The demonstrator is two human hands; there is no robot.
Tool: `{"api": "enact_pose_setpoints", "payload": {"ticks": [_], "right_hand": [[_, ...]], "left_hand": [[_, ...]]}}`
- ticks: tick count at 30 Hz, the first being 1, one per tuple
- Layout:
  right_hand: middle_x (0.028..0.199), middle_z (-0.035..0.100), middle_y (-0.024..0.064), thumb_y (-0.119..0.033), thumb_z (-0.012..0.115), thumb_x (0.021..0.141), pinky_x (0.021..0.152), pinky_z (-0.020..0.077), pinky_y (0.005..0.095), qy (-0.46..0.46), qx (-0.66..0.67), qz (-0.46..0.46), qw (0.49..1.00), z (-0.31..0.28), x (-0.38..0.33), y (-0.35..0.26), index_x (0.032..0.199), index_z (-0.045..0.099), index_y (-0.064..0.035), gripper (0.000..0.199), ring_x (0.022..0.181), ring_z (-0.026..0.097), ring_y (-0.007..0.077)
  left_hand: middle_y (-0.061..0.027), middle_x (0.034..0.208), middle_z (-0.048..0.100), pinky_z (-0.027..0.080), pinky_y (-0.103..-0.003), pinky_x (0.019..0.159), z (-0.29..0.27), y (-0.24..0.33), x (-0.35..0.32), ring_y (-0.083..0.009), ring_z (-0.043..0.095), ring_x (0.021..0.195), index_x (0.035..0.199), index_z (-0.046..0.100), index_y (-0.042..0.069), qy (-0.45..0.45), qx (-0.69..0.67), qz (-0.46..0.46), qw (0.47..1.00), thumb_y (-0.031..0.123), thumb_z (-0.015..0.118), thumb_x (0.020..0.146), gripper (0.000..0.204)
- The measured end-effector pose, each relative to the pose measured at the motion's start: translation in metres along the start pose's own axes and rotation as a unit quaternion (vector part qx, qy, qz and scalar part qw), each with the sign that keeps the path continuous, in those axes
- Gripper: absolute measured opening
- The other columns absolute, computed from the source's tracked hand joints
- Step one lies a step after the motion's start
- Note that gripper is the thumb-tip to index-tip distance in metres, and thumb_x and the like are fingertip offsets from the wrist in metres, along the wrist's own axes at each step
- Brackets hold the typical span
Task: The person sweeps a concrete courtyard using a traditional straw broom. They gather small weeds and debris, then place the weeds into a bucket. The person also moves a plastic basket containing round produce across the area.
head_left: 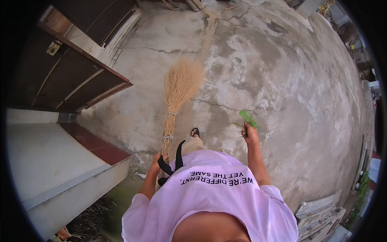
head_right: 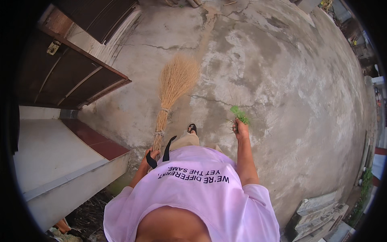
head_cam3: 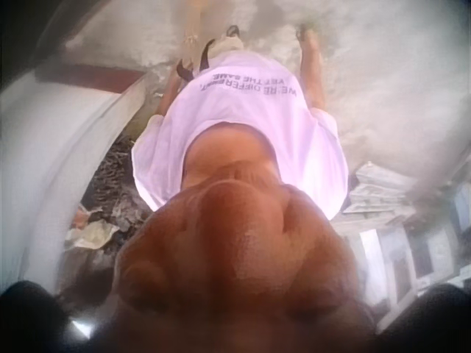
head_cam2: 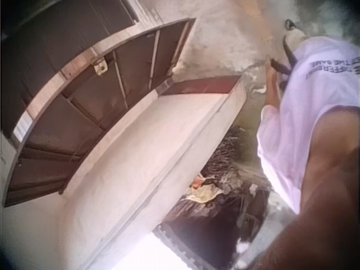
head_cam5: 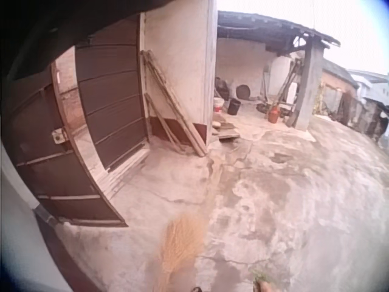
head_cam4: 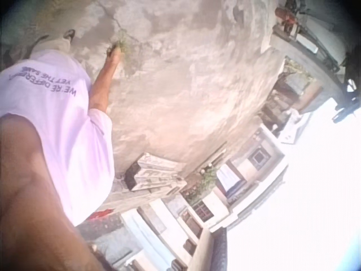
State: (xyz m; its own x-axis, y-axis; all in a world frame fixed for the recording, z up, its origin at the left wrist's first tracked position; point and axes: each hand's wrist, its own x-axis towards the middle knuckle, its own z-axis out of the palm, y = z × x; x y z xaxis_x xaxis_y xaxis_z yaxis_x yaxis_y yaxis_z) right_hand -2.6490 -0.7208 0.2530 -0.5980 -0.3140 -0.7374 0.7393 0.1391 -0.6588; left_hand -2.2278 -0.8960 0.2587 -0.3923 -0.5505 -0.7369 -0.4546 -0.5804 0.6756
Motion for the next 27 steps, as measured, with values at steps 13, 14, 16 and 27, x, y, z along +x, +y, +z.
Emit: {"api": "enact_pose_setpoints", "payload": {"ticks": [13, 14, 16, 27], "right_hand": [[0.065, 0.051, 0.0028, -0.012, 0.053, 0.079, 0.037, 0.0351, 0.0213, -0.086, -0.02, 0.058, 0.994, 0.153, 0.208, -0.187, 0.082, 0.048, -0.0094, 0.006, 0.047, 0.045, 0.0105], [0.065, 0.051, 0.0026, -0.012, 0.053, 0.079, 0.037, 0.0349, 0.0209, -0.103, -0.034, 0.057, 0.992, 0.168, 0.225, -0.212, 0.081, 0.048, -0.0092, 0.006, 0.047, 0.045, 0.0105], [0.066, 0.051, 0.0023, -0.012, 0.053, 0.079, 0.037, 0.0345, 0.0201, -0.126, -0.048, 0.057, 0.989, 0.193, 0.253, -0.248, 0.08, 0.049, -0.0089, 0.006, 0.047, 0.045, 0.0106], [0.066, 0.051, 0.0028, -0.013, 0.052, 0.08, 0.038, 0.0337, 0.0213, -0.229, -0.116, 0.097, 0.962, 0.381, 0.392, -0.377, 0.08, 0.05, -0.0069, 0.006, 0.049, 0.045, 0.0104]], "left_hand": [[-0.0037, 0.083, 0.054, 0.041, -0.025, 0.064, 0.076, 0.259, 0.208, -0.0104, 0.048, 0.072, 0.106, 0.049, -0.001, 0.025, 0.061, 0.091, 0.994, 0.015, 0.057, 0.068, 0.042], [-0.0034, 0.083, 0.053, 0.041, -0.025, 0.065, 0.089, 0.278, 0.218, -0.0103, 0.048, 0.072, 0.106, 0.048, -0.001, 0.045, 0.041, 0.102, 0.993, 0.014, 0.057, 0.068, 0.042], [-0.0029, 0.083, 0.053, 0.041, -0.024, 0.065, 0.109, 0.312, 0.235, -0.0103, 0.048, 0.072, 0.107, 0.048, -0.001, 0.073, 0.017, 0.12, 0.99, 0.013, 0.056, 0.068, 0.042], [-0.0026, 0.087, 0.054, 0.04, -0.023, 0.069, 0.14, 0.438, 0.339, -0.0094, 0.049, 0.074, 0.109, 0.046, -0.002, 0.127, -0.069, 0.107, 0.984, 0.007, 0.056, 0.067, 0.043]]}}
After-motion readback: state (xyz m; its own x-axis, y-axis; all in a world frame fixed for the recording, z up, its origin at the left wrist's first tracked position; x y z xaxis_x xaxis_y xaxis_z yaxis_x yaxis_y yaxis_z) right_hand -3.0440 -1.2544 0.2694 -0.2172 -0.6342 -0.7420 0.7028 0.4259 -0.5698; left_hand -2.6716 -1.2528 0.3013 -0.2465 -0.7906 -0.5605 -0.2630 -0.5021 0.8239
